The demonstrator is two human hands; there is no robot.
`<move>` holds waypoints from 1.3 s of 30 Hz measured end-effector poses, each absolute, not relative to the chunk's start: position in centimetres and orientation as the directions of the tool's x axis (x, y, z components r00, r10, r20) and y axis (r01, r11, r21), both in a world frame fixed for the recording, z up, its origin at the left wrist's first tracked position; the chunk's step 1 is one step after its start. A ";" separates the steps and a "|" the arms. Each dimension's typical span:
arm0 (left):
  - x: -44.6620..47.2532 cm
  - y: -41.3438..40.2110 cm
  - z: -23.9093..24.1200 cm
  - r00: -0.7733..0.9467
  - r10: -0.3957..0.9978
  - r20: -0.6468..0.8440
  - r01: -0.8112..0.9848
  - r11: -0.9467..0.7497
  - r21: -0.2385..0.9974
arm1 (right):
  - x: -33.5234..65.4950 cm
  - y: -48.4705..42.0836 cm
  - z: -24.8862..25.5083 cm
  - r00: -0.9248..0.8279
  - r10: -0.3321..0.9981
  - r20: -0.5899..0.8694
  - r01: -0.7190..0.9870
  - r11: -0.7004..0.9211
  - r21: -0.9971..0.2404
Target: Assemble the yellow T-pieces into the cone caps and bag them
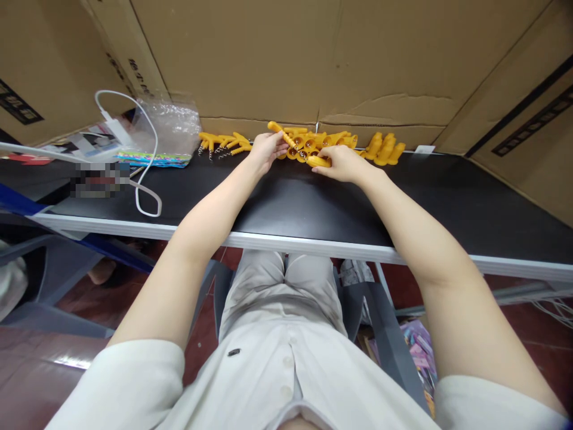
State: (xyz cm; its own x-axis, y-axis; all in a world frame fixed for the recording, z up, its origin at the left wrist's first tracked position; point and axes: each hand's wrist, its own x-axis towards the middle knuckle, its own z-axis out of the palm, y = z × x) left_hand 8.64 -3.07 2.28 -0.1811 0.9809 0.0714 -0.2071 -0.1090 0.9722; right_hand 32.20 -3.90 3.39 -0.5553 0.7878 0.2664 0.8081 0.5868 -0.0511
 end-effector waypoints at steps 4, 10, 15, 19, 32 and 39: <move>8.8 -3.4 2.4 -0.131 0.990 0.055 -0.268 -0.089 0.959 | 32.1 -3.7 3.2 -0.547 0.789 0.281 0.806 0.587 -0.078; 8.9 -4.4 2.4 0.051 0.999 0.013 -0.129 -0.006 0.992 | 32.4 -3.3 3.0 -0.521 0.803 0.291 0.825 0.561 -0.070; 8.8 -3.8 1.1 0.083 0.994 0.076 0.130 -0.086 0.988 | 32.7 -2.5 2.4 -0.537 0.777 0.329 0.805 0.588 -0.075; 8.1 -2.2 -0.3 0.183 0.930 0.318 0.374 -0.365 0.853 | 33.0 -1.7 1.8 -0.539 0.743 0.398 0.771 0.625 -0.122; 7.4 -4.7 1.2 0.222 0.907 0.357 0.907 -0.326 0.266 | 33.8 0.2 0.8 -0.473 0.752 0.459 0.648 0.650 -0.398; 7.2 -4.7 1.4 0.184 0.935 0.304 0.931 -0.265 0.251 | 34.3 0.4 0.7 -0.417 0.844 0.338 0.412 0.507 -0.757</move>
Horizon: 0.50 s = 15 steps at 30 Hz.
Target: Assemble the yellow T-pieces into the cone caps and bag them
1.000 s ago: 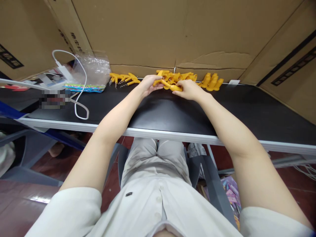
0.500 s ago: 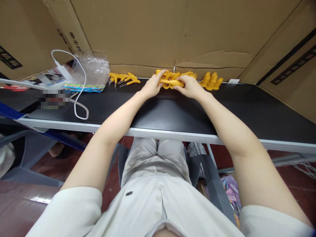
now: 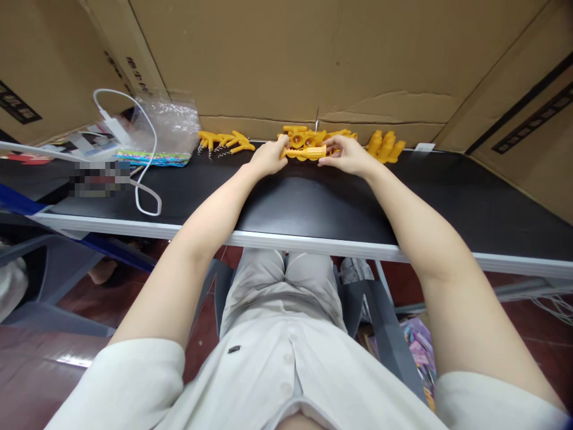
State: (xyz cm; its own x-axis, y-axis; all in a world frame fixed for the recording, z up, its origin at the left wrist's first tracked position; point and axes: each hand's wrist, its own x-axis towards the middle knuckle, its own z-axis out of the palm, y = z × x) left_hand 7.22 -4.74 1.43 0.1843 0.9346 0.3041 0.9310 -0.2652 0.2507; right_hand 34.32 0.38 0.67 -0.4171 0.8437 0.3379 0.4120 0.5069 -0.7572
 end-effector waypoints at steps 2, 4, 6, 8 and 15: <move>7.2 -4.8 1.4 0.192 0.930 0.315 0.924 -0.279 0.262 | 34.2 -0.2 0.9 -0.401 0.874 0.275 0.364 0.427 -0.828; 7.3 -4.7 1.3 0.202 0.922 0.331 0.910 -0.301 0.284 | 33.8 -0.8 1.1 -0.381 0.904 0.194 0.362 0.339 -0.868; 7.4 -4.6 1.2 0.206 0.915 0.347 0.896 -0.319 0.310 | 33.3 -1.4 1.3 -0.348 0.930 0.120 0.394 0.262 -0.881; 7.4 -4.3 1.0 0.201 0.911 0.360 0.877 -0.331 0.348 | 32.8 -2.0 1.6 -0.306 0.949 0.070 0.428 0.203 -0.881; 6.8 -3.4 0.4 0.185 0.906 0.380 0.816 -0.357 0.454 | 32.4 -3.2 2.7 -0.323 0.946 -0.001 0.365 0.124 -0.923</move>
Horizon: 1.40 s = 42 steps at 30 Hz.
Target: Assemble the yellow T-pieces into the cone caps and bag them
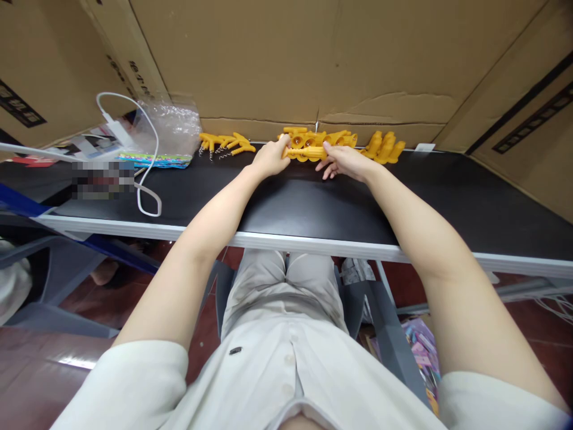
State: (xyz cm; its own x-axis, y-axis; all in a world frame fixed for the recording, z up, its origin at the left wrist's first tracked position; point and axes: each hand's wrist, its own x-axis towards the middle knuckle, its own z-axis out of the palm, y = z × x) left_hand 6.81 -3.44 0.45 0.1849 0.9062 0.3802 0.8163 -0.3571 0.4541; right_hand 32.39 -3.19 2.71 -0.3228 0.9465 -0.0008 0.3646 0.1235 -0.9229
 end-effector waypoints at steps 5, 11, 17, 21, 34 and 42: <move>6.9 -3.9 0.8 0.187 0.914 0.360 0.840 -0.339 0.423 | 32.6 -3.5 2.8 -0.337 0.941 0.026 0.305 0.135 -0.943; 6.9 -4.1 0.9 0.185 0.914 0.362 0.848 -0.335 0.411 | 32.7 -3.8 3.0 -0.316 0.949 0.009 0.313 0.114 -0.943; 6.8 -3.9 0.8 0.206 0.899 0.387 0.851 -0.360 0.383 | 32.7 -3.7 2.9 -0.328 0.945 0.018 0.308 0.125 -0.943; 6.9 -4.1 0.8 0.188 0.903 0.386 0.854 -0.345 0.391 | 32.7 -3.6 2.8 -0.335 0.942 0.022 0.308 0.132 -0.942; 6.8 -4.4 1.1 0.186 0.901 0.393 0.829 -0.359 0.430 | 32.7 -3.6 2.9 -0.347 0.935 0.069 0.333 0.192 -0.923; 6.7 -4.2 0.9 0.190 0.895 0.403 0.807 -0.376 0.455 | 32.5 -3.8 2.8 -0.340 0.938 0.066 0.370 0.198 -0.908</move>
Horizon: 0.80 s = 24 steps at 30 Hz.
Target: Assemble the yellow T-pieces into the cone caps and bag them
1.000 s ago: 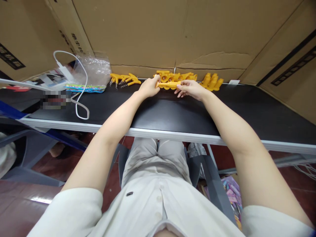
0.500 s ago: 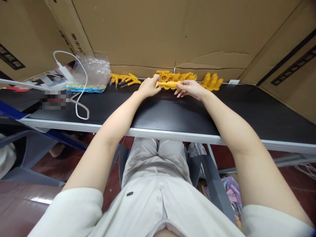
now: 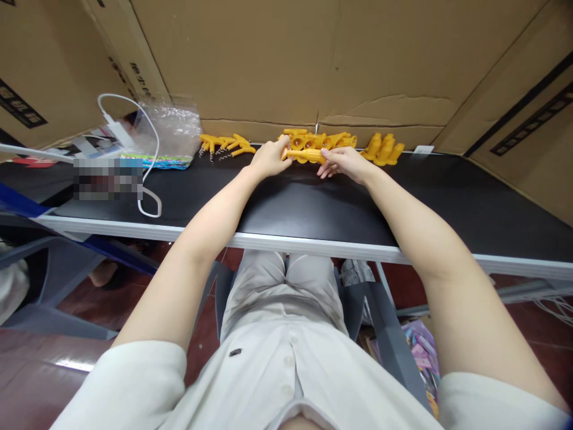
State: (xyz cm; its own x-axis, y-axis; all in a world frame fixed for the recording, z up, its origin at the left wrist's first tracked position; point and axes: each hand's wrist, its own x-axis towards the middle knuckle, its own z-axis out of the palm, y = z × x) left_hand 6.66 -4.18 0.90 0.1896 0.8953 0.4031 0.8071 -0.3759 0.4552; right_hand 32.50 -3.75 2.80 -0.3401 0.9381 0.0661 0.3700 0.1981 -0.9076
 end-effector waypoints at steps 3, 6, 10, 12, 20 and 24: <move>6.8 -4.3 1.0 0.185 0.898 0.398 0.813 -0.368 0.452 | 32.5 -3.5 2.6 -0.352 0.933 0.067 0.358 0.201 -0.912; 7.0 -4.6 1.2 0.175 0.903 0.393 0.833 -0.348 0.431 | 32.5 -3.5 2.6 -0.351 0.934 0.061 0.368 0.198 -0.908; 7.0 -4.6 1.2 0.191 0.889 0.415 0.829 -0.373 0.418 | 32.5 -3.4 2.6 -0.353 0.934 0.062 0.371 0.200 -0.907; 7.0 -4.6 1.1 0.201 0.883 0.425 0.817 -0.390 0.424 | 32.6 -3.2 2.5 -0.355 0.934 0.047 0.372 0.188 -0.909; 6.9 -4.4 1.3 0.218 0.886 0.410 0.838 -0.385 0.386 | 32.5 -3.0 2.7 -0.346 0.938 -0.029 0.426 0.129 -0.895; 6.9 -4.7 1.7 0.205 0.909 0.364 0.887 -0.330 0.324 | 32.8 -3.5 3.2 -0.354 0.934 -0.052 0.381 0.093 -0.920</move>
